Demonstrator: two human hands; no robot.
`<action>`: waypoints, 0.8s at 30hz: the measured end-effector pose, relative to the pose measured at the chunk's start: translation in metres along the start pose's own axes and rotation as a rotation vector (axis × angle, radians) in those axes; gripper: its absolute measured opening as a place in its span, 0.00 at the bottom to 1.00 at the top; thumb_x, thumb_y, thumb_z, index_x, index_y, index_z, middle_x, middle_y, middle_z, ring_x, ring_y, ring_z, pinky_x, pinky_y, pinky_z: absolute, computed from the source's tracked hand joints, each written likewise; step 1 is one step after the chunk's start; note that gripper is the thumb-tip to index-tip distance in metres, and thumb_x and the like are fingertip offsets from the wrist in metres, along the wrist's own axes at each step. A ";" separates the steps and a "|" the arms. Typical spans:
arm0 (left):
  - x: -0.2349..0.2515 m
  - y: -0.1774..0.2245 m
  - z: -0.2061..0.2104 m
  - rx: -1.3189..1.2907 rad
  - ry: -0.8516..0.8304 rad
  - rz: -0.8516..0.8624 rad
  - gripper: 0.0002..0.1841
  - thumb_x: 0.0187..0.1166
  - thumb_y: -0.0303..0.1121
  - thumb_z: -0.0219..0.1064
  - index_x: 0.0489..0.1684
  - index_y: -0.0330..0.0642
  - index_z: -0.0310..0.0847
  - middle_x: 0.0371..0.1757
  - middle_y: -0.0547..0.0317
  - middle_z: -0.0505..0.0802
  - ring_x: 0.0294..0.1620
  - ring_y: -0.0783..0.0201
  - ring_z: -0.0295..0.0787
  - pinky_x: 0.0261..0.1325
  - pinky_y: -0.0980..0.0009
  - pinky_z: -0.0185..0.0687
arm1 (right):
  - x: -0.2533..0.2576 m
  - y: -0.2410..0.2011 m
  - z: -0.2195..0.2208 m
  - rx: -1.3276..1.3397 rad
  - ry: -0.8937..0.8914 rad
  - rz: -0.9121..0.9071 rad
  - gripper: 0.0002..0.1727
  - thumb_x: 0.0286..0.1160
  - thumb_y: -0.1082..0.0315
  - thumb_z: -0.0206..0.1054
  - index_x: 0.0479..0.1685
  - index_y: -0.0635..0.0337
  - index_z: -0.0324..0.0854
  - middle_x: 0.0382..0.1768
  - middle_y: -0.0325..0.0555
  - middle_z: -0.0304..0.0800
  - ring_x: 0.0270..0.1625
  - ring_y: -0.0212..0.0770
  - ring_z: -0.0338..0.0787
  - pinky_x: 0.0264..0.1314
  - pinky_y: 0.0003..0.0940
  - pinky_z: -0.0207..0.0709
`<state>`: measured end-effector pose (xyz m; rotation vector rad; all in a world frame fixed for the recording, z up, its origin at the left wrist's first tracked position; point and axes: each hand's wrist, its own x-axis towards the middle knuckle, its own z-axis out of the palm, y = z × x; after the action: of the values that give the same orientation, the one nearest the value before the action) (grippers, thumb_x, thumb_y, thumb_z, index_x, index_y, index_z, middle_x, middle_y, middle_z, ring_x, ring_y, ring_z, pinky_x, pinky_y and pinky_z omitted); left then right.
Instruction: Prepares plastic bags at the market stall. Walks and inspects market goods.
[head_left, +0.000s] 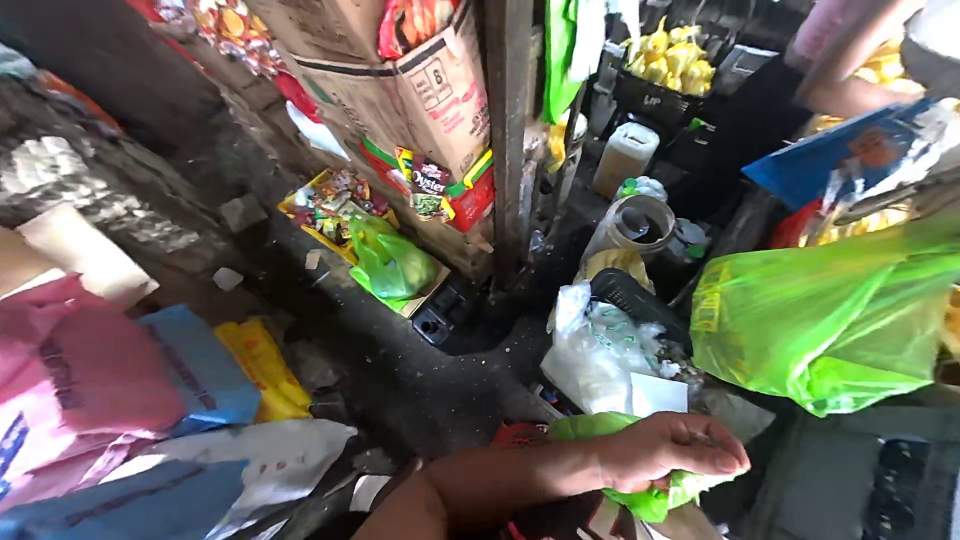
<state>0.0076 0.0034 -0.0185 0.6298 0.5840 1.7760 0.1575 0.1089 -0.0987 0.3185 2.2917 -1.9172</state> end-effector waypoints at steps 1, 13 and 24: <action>-0.001 0.001 -0.002 0.025 0.014 0.003 0.06 0.84 0.28 0.62 0.53 0.42 0.81 0.38 0.64 0.89 0.33 0.75 0.83 0.35 0.78 0.79 | 0.004 -0.010 0.002 -0.182 0.045 0.129 0.23 0.59 0.61 0.83 0.55 0.59 0.88 0.48 0.36 0.95 0.56 0.25 0.90 0.67 0.30 0.83; -0.002 -0.009 -0.028 -0.001 0.192 0.007 0.09 0.80 0.36 0.70 0.52 0.45 0.88 0.42 0.57 0.93 0.40 0.66 0.91 0.46 0.64 0.91 | 0.027 -0.002 -0.007 -0.673 0.195 0.500 0.32 0.62 0.68 0.75 0.73 0.43 0.83 0.76 0.51 0.81 0.70 0.60 0.86 0.68 0.69 0.80; -0.003 -0.025 -0.019 0.027 0.119 -0.070 0.11 0.80 0.38 0.71 0.53 0.44 0.87 0.41 0.55 0.93 0.38 0.65 0.91 0.44 0.65 0.90 | 0.033 0.058 -0.018 -0.283 0.530 0.566 0.28 0.79 0.58 0.66 0.76 0.59 0.77 0.63 0.60 0.90 0.65 0.57 0.90 0.72 0.62 0.80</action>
<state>0.0126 0.0061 -0.0496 0.5184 0.7040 1.7504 0.1404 0.1383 -0.1586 1.3978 2.3450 -1.3117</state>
